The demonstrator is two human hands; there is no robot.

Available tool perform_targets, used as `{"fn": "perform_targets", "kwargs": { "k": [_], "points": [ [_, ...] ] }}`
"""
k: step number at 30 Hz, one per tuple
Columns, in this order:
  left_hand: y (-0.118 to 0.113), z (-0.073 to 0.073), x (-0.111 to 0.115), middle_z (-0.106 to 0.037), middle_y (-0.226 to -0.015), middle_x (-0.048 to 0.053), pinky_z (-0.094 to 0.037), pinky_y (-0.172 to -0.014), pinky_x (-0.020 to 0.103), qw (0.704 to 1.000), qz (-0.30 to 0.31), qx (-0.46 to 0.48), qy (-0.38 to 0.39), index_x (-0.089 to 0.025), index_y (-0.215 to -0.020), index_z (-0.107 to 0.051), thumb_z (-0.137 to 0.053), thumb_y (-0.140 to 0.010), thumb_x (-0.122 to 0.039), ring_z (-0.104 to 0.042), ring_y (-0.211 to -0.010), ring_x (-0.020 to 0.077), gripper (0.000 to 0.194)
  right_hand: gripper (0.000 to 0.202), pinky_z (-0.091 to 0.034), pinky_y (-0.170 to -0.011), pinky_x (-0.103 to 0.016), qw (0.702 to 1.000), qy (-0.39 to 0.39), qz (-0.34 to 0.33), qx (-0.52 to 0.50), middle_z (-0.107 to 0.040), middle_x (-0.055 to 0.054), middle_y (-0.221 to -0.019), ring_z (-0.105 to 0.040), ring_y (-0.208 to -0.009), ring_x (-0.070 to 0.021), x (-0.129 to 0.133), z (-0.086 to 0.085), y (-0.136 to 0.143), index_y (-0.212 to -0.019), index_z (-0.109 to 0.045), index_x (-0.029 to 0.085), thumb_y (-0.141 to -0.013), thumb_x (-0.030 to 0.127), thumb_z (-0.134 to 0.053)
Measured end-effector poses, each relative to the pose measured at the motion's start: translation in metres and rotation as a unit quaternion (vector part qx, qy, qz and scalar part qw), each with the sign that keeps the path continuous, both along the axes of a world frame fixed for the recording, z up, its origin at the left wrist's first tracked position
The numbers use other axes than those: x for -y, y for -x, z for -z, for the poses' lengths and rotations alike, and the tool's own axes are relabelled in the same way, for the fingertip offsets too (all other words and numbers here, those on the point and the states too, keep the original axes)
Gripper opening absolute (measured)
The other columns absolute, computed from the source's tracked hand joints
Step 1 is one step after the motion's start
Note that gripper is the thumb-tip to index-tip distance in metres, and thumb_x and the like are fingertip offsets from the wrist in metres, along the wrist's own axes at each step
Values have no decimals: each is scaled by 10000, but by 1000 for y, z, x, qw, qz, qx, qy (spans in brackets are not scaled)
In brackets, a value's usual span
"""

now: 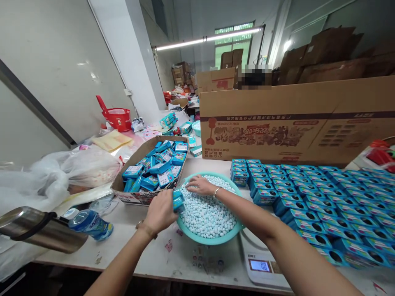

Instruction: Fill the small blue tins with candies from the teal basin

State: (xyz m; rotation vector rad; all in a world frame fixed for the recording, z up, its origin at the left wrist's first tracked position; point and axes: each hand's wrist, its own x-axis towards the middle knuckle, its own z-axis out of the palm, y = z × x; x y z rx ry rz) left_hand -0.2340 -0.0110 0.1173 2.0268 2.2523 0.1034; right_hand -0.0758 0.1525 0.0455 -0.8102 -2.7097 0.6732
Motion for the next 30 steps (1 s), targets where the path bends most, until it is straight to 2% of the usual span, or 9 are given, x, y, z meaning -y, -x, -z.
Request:
{"fn": "perform_targets", "kwargs": {
  "k": [3, 7, 9, 12, 15, 19, 25, 28, 30],
  "points": [
    [-19, -6, -32, -621, -1154, 194, -469, -948, 454, 989, 66, -109, 80, -141, -1085, -547, -697, -624, -153, -583, -1124, 374, 485, 305, -399, -947, -357, 999, 11, -4, -32, -669, -91, -1080, -564, -1009, -219, -2, 13, -14, -1102, -743, 207, -951, 387, -548],
    [-37, 1, -57, -605, -1187, 203, -482, -932, 449, 984, 100, -111, 92, -113, -1141, -533, -751, -591, -188, -580, -1130, 378, 597, 309, -404, -805, -281, 982, 121, 73, -127, -619, -9, -735, -555, -804, -177, 2, 23, -26, -749, -725, 174, -907, 388, -568],
    [-43, 7, -61, -609, -1185, 192, -481, -930, 444, 985, 108, -106, 87, -116, -1148, -533, -751, -595, -203, -583, -1122, 370, 601, 364, -397, -755, -273, 936, 231, 147, -223, -526, 28, -583, -522, -715, -163, 4, 27, -28, -565, -633, 174, -835, 418, -632],
    [-49, 15, -64, -620, -1168, 183, -482, -927, 428, 986, 116, -96, 74, -116, -1173, -527, -723, -643, -254, -591, -1122, 358, 582, 371, -415, -735, -280, 824, 353, 243, -370, -525, 38, -544, -537, -711, -173, 8, 33, -26, -501, -584, 178, -678, 458, -749],
    [-54, 22, -65, -618, -1197, 197, -479, -945, 424, 991, 108, -67, 50, -102, -1201, -520, -705, -673, -304, -586, -1147, 361, 595, 357, -452, -747, -303, 761, 377, 294, -439, -631, 3, -640, -594, -765, -198, 12, 36, -21, -593, -643, 178, -617, 514, -760],
    [-53, 36, -61, -615, -1251, 160, -462, -1006, 412, 997, 51, 55, -33, -140, -1301, -474, -728, -651, -309, -579, -1191, 340, 719, 377, -480, -740, -319, 678, 385, 347, -521, -675, -25, -688, -625, -755, -201, 14, 33, -13, -651, -646, 192, -564, 543, -753],
    [-46, 70, -55, -600, -1225, 132, -470, -1025, 458, 940, 43, 235, -244, -159, -1296, -463, -733, -620, -253, -585, -1173, 317, 734, 324, -489, -647, -302, 603, 422, 335, -588, -636, 12, -578, -603, -610, -169, 12, 4, -7, -633, -633, 199, -515, 455, -790],
    [-47, 78, -59, -610, -1179, 120, -489, -999, 457, 916, 49, 289, -273, -156, -1241, -483, -737, -623, -245, -609, -1123, 301, 674, 294, -501, -631, -301, 562, 455, 308, -619, -656, 3, -587, -625, -599, -172, 13, -15, -8, -628, -646, 192, -507, 401, -815],
    [-49, 78, -62, -613, -1185, 127, -485, -999, 475, 918, 50, 296, -260, -150, -1243, -482, -741, -622, -246, -608, -1125, 313, 680, 281, -508, -623, -302, 555, 457, 299, -627, -670, -4, -598, -633, -595, -175, 14, -24, -8, -629, -650, 192, -526, 392, -818]
  ]
}}
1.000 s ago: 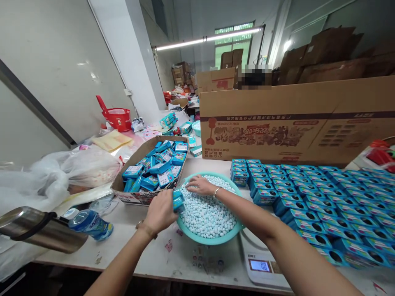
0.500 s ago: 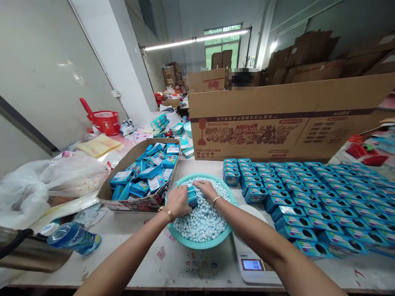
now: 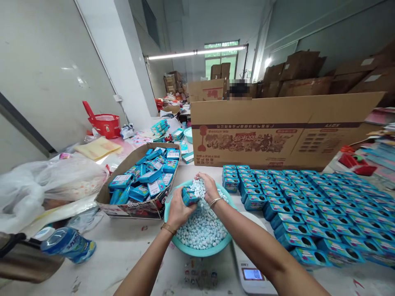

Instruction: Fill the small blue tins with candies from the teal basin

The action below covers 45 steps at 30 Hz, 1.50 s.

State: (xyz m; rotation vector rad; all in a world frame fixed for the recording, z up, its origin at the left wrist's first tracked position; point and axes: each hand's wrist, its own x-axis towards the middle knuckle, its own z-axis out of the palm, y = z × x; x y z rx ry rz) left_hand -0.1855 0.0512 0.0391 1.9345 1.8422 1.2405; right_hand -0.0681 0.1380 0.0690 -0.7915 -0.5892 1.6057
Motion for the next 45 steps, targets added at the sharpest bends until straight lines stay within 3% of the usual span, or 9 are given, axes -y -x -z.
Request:
{"fn": "perform_targets", "kwargs": {
  "k": [4, 14, 18, 27, 36, 45],
  "points": [
    [-2, -5, -4, -603, -1217, 134, -458, -1018, 498, 999, 3, -34, 11, -157, -1265, -480, -721, -615, -205, -574, -1180, 339, 696, 272, -504, -623, -295, 1000, -5, 8, 12, -671, -5, -591, -632, -598, -170, 4, -5, 0, -628, -650, 192, -562, 399, -814],
    [3, -15, -7, -595, -1234, 123, -453, -1002, 472, 997, 18, -66, 37, -179, -1295, -457, -705, -624, -183, -569, -1182, 328, 716, 275, -515, -695, -302, 999, -28, -21, 32, -692, -13, -633, -658, -668, -181, 5, 5, -4, -676, -672, 194, -671, 452, -768],
    [4, -19, -11, -604, -1207, 119, -456, -994, 462, 996, 21, -82, 38, -184, -1305, -463, -696, -627, -180, -578, -1166, 325, 717, 273, -530, -742, -307, 999, -1, -28, 19, -720, -31, -681, -676, -710, -183, 5, 6, -4, -712, -687, 188, -727, 456, -734],
    [0, -18, -13, -609, -1211, 110, -468, -986, 460, 997, 34, -60, 47, -199, -1279, -481, -719, -609, -190, -590, -1152, 316, 712, 275, -550, -817, -365, 1000, 10, -13, 15, -749, -61, -719, -714, -772, -217, 6, 0, -5, -770, -696, 199, -854, 452, -630],
    [-2, -22, -9, -614, -1212, 126, -470, -995, 477, 997, 42, -27, 65, -166, -1253, -498, -725, -601, -190, -594, -1145, 315, 691, 275, -535, -898, -373, 999, -17, -11, 34, -751, -50, -709, -713, -753, -203, 12, -8, -3, -691, -684, 196, -830, 434, -673],
    [-4, -19, -3, -625, -1183, 101, -474, -991, 454, 996, 63, 44, 35, -174, -1237, -504, -735, -612, -189, -608, -1110, 283, 667, 276, -523, -863, -352, 996, -63, -34, 51, -753, -56, -726, -711, -817, -214, 24, -16, -6, -713, -699, 194, -791, 458, -679]
  ]
}}
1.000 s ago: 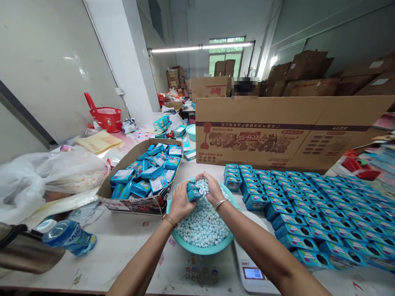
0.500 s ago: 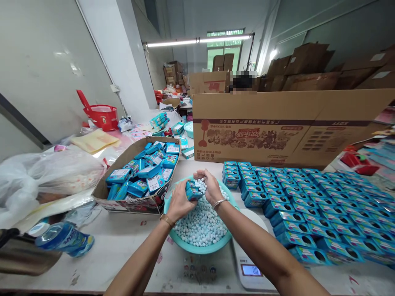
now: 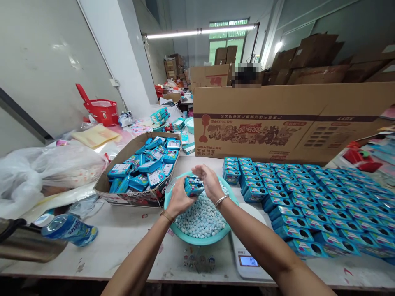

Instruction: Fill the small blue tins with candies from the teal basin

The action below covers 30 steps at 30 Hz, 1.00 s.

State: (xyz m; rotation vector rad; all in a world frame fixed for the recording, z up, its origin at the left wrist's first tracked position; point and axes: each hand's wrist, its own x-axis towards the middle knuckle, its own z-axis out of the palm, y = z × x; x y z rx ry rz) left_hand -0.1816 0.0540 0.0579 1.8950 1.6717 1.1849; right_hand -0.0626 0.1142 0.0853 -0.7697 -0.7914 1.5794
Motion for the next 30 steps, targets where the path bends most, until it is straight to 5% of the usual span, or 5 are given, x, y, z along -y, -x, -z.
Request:
{"fn": "perform_targets", "kwargs": {
  "k": [12, 18, 25, 27, 30],
  "points": [
    [3, 2, 14, -609, -1235, 117, -482, -1008, 453, 995, 39, 89, 34, -156, -1271, -468, -740, -625, -192, -614, -1138, 287, 702, 289, -508, -846, -357, 999, 46, 2, 8, -745, -50, -715, -701, -783, -217, 8, 4, 5, -716, -684, 198, -748, 485, -705],
    [21, -4, 34, -621, -1220, 84, -505, -998, 444, 978, 46, 189, 77, -217, -1273, -445, -810, -605, -279, -643, -1090, 266, 764, 393, -457, -937, -399, 989, -46, -54, 128, -758, -64, -944, -669, -979, -254, -1, 17, -24, -893, -727, 232, -781, 599, -640],
    [50, -9, 61, -608, -1266, 99, -497, -1002, 470, 995, 11, 56, 85, -253, -1276, -455, -737, -648, -226, -607, -1166, 304, 688, 535, -321, -1059, -487, 748, -279, -139, 586, -623, -137, -1306, -509, -1216, -334, 20, 71, -64, -1330, -621, 279, -846, 504, -631],
    [43, -12, 55, -601, -1269, 121, -472, -1013, 492, 994, 4, -75, 84, -237, -1251, -484, -716, -619, -183, -565, -1212, 344, 675, 487, -332, -1047, -466, 759, -265, -114, 583, -636, -129, -1271, -520, -1190, -313, 23, 79, -58, -1334, -615, 280, -901, 496, -554],
    [24, -18, 37, -634, -1138, 132, -495, -916, 481, 962, 26, -247, 117, -214, -1143, -537, -677, -587, -131, -596, -1104, 366, 580, 366, -358, -1024, -416, 849, -222, -54, 477, -711, -79, -1066, -572, -1049, -268, 18, 84, -47, -1098, -737, 279, -912, 511, -524]
  ]
}}
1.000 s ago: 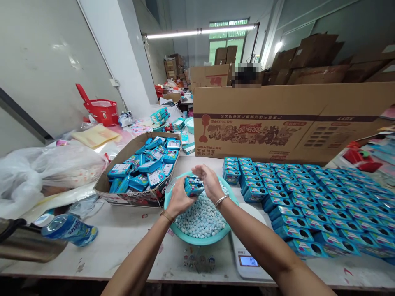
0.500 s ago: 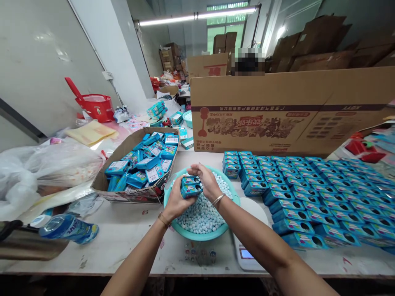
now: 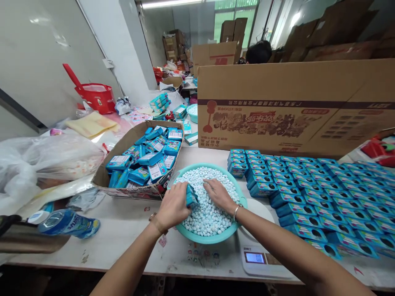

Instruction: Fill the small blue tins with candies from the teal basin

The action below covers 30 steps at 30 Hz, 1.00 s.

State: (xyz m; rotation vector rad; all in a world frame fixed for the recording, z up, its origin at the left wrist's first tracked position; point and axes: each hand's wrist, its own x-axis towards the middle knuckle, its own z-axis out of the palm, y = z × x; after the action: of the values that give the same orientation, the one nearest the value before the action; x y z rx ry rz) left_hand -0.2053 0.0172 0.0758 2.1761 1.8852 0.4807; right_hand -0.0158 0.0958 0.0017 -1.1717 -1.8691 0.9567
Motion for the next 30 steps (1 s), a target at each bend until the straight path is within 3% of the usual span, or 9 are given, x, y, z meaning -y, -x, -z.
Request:
{"fn": "perform_targets", "kwargs": {
  "k": [4, 8, 10, 13, 16, 20, 25, 30],
  "points": [
    [-21, -2, -24, -635, -1067, 147, -482, -872, 487, 995, 33, -91, 33, -199, -1031, -541, -644, -566, -89, -606, -1028, 370, 489, 330, -423, -931, -377, 969, 122, 90, -197, -727, -30, -801, -609, -896, -248, -7, 0, 17, -709, -742, 252, -802, 552, -641],
    [-24, 1, -32, -632, -1066, 134, -467, -897, 469, 996, 35, -79, 24, -206, -1022, -526, -656, -560, -109, -600, -1038, 352, 490, 228, -472, -857, -335, 871, 238, 203, -378, -748, -17, -794, -648, -920, -241, -5, -3, 38, -677, -741, 225, -643, 449, -765],
    [-22, 5, -31, -631, -1088, 133, -465, -908, 469, 998, 11, -60, 9, -203, -1063, -525, -660, -567, -126, -596, -1066, 355, 519, 200, -494, -814, -326, 833, 262, 209, -440, -745, -17, -783, -664, -868, -229, -7, -9, 46, -677, -737, 218, -601, 398, -778],
    [-20, 12, -27, -619, -1142, 138, -463, -943, 482, 997, -42, 19, -59, -188, -1171, -500, -675, -597, -173, -584, -1121, 360, 601, 176, -517, -752, -327, 805, 266, 178, -499, -722, -12, -716, -675, -761, -213, -17, -27, 51, -673, -712, 211, -600, 358, -776],
    [-21, 19, -25, -604, -1183, 128, -467, -976, 474, 982, -75, 119, -128, -179, -1233, -463, -695, -615, -204, -581, -1146, 339, 661, 158, -523, -698, -315, 795, 274, 134, -524, -701, -11, -650, -663, -670, -188, -29, -49, 50, -647, -675, 201, -645, 335, -759],
    [-26, 20, -29, -596, -1176, 113, -465, -1002, 466, 963, -86, 203, -155, -172, -1243, -457, -705, -609, -188, -590, -1135, 310, 681, 154, -523, -650, -295, 792, 292, 95, -527, -697, -17, -619, -641, -609, -167, -36, -69, 48, -627, -657, 191, -656, 305, -757],
    [-30, 17, -35, -585, -1212, 125, -447, -1021, 503, 970, -73, 189, -133, -173, -1249, -470, -686, -602, -140, -564, -1175, 333, 683, 169, -516, -663, -277, 799, 272, 107, -526, -672, -1, -598, -618, -598, -148, -33, -74, 46, -610, -652, 192, -675, 310, -755],
    [-32, 14, -34, -591, -1205, 130, -448, -1017, 498, 972, -67, 193, -117, -172, -1240, -477, -690, -601, -140, -569, -1167, 330, 674, 206, -524, -739, -302, 824, 238, 124, -498, -718, -31, -678, -656, -700, -178, -29, -73, 47, -641, -685, 195, -723, 383, -715]
  ]
}}
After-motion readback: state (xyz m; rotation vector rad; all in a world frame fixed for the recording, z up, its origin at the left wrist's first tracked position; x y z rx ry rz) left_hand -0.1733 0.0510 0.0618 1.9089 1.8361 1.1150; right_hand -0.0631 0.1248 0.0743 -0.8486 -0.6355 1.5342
